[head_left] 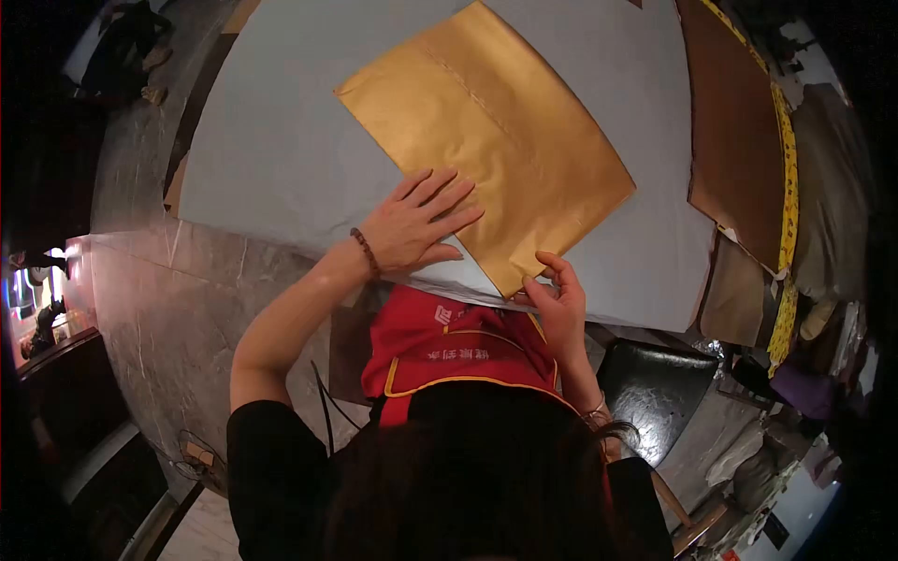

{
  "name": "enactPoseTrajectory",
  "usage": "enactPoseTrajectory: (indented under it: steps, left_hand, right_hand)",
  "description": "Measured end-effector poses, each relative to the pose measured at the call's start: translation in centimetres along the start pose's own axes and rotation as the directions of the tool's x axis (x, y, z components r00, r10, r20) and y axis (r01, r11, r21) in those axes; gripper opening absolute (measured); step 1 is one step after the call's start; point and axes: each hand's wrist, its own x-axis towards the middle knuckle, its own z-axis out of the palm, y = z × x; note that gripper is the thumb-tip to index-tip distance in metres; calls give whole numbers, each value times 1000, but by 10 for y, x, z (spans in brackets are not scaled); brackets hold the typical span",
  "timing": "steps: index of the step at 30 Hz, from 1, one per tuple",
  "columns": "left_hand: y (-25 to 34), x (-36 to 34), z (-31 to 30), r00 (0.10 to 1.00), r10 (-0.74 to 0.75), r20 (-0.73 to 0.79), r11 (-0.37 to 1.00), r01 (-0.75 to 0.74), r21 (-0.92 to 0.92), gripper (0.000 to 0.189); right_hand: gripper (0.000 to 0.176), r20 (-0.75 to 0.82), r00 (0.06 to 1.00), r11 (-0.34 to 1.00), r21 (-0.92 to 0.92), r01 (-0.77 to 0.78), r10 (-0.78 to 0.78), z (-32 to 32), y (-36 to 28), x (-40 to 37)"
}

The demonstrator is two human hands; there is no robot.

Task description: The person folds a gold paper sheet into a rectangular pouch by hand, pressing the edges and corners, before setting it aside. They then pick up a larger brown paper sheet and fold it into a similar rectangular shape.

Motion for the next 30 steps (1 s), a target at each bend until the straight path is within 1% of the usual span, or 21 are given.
enactPoseTrajectory:
  steps: [6, 12, 14, 18, 20, 21, 26, 28, 30]
  left_hand:
    - [1, -1, 0, 1000, -11, -1, 1000, 11, 3, 66]
    - [2, 0, -2, 1000, -12, 5, 1000, 12, 12, 65]
    - [3, 1, -3, 999, 8, -34, 999, -7, 32, 67]
    - [7, 1, 0, 999, 29, -44, 999, -28, 24, 68]
    - [9, 4, 1, 995, 87, -52, 996, -87, -5, 69]
    - [11, 4, 1, 995, 94, -15, 995, -94, -20, 73]
    - [19, 3, 4, 992, 127, 9, 991, -126, -38, 73]
    - [22, 2, 6, 988, 155, 15, 983, -153, -97, 71]
    - [25, 1, 7, 985, 170, 15, 982, -168, -89, 71]
  right_hand:
    - [33, -16, 1000, 999, -31, 26, -26, 4, -11, -1]
    - [31, -21, 999, 998, -50, 36, -37, 4, -8, 1]
    - [31, -25, 999, 998, -51, 35, -36, 5, -8, 1]
    - [32, -29, 1000, 999, -48, 0, -1, 4, -8, 1]
    - [32, -33, 999, 999, -40, -7, 5, 4, -8, 2]
    - [32, -31, 1000, 999, -50, -5, 4, 4, -8, 2]
    - [33, -23, 1000, 998, -66, 10, -12, 3, -9, 2]
    - [33, -23, 1000, 998, -70, 9, -10, 4, -12, 2]
    - [33, -25, 1000, 998, -70, 3, -4, 4, -10, 3]
